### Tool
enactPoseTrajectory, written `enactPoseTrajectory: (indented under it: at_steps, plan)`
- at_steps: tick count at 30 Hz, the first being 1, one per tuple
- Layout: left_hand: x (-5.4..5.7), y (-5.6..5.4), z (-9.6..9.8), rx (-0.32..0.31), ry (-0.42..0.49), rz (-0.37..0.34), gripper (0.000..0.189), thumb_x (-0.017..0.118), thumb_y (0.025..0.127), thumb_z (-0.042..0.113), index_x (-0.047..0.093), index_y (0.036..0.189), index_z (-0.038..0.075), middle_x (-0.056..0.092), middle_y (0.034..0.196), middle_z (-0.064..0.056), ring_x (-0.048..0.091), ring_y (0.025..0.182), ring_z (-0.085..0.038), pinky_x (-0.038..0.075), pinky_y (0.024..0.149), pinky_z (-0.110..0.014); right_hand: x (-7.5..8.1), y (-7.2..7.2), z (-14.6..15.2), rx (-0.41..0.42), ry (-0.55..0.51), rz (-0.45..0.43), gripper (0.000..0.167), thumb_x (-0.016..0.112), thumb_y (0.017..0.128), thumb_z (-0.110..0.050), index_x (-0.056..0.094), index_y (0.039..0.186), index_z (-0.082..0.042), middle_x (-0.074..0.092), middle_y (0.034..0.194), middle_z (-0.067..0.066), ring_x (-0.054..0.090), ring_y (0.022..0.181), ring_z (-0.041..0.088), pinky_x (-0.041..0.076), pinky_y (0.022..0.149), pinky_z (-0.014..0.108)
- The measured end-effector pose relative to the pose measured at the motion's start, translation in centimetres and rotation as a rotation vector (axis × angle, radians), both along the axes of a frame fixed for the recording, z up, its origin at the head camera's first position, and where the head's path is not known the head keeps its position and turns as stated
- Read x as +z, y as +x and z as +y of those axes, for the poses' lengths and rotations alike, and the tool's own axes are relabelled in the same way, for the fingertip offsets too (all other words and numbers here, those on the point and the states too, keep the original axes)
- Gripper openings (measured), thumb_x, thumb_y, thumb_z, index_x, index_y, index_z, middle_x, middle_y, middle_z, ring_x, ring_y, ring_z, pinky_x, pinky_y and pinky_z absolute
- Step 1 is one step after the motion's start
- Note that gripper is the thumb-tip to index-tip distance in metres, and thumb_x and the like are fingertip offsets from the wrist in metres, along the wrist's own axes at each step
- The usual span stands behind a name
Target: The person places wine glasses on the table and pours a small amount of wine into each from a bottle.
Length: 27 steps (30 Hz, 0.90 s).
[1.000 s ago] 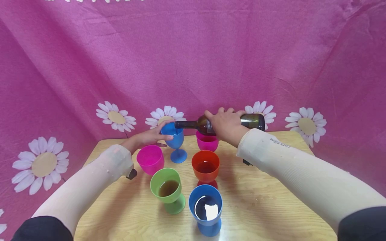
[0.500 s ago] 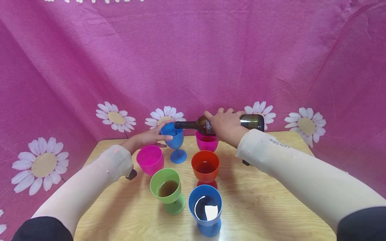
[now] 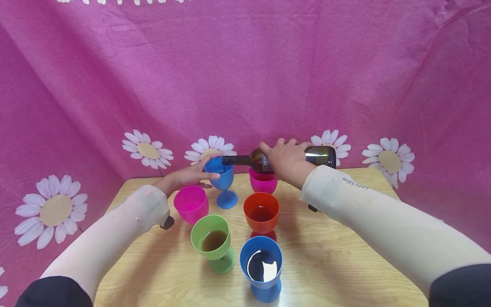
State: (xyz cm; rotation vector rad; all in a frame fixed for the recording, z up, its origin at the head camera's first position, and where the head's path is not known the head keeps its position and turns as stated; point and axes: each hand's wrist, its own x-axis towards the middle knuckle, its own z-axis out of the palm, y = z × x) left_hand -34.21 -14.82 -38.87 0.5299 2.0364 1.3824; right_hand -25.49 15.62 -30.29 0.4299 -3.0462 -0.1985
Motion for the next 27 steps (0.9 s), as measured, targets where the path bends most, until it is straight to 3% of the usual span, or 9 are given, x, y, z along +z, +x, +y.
enactPoseTrajectory:
  at_steps: [27]
  plan:
    - [-0.15,-0.18,0.08,-0.001,-0.007,0.012,0.073,0.058,0.105,0.022,0.015,0.163,0.033,0.019,0.165,-0.018,0.029,0.149,-0.044,0.043,0.110,-0.063,-0.14,-0.09,0.09,0.011,0.019,0.013,0.077,0.092,0.073,-0.021,0.045,0.134,-0.023,0.059,0.108,0.029,0.058,0.101,0.056,0.043,0.084,0.084]
